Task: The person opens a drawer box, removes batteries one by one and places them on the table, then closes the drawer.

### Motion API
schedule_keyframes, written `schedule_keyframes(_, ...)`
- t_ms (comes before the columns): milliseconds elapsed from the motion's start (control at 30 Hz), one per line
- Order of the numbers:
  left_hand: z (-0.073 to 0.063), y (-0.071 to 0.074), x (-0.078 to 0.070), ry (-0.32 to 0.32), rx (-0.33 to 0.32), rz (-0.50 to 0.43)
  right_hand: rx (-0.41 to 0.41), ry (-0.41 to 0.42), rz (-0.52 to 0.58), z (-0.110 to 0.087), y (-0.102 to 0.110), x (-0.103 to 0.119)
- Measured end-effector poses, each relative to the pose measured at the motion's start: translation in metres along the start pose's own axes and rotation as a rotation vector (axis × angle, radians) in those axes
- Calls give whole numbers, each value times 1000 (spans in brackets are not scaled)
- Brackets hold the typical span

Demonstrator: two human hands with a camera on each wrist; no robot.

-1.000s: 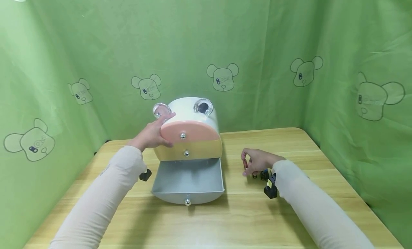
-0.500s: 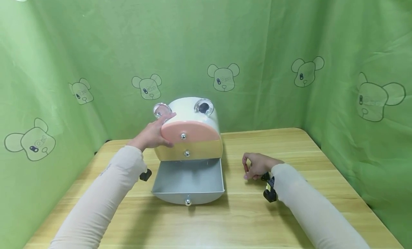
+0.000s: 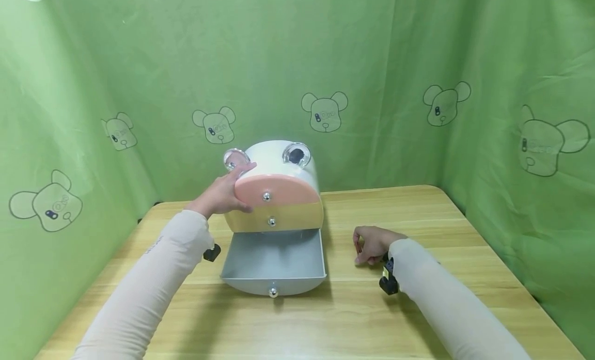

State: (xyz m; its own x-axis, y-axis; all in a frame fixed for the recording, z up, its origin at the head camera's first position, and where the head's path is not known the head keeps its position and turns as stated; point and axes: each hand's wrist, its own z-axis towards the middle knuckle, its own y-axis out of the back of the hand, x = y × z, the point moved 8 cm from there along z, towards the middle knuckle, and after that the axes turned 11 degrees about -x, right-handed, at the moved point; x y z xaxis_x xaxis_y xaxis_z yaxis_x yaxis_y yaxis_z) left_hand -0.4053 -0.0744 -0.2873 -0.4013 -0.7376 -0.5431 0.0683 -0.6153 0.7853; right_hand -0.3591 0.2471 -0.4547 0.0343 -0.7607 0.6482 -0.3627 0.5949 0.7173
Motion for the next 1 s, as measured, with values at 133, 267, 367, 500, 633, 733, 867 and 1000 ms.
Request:
schedule_keyframes(133, 0, 0, 1, 2, 4, -3, 2, -15, -30, 0, -1, 0)
schedule_keyframes(267, 0, 0, 1, 6, 3, -4, -2, -7, -58, 1, -1, 1)
schedule_keyframes(367, 0, 1, 1, 6, 1, -4, -9, -4, -72, 2, -1, 1)
schedule_keyframes(500, -1, 0, 1, 10, 4, 5, -8, -2, -78, 1, -2, 3)
schedule_keyframes(633, -1, -2, 1, 13, 3, 8, 5, 5, -75, -2, -4, 6)
schedule_keyframes(733, 0, -2, 0, 4, 2, 2, 5, 2, -80, -2, -5, 6)
schedule_keyframes(867, 0, 0, 0, 4, -8, 3, -8, 2, -113, -1, -5, 4)
schedule_keyframes(1000, 0, 0, 1, 6, -7, 7, -11, 2, -150, -1, -7, 2)
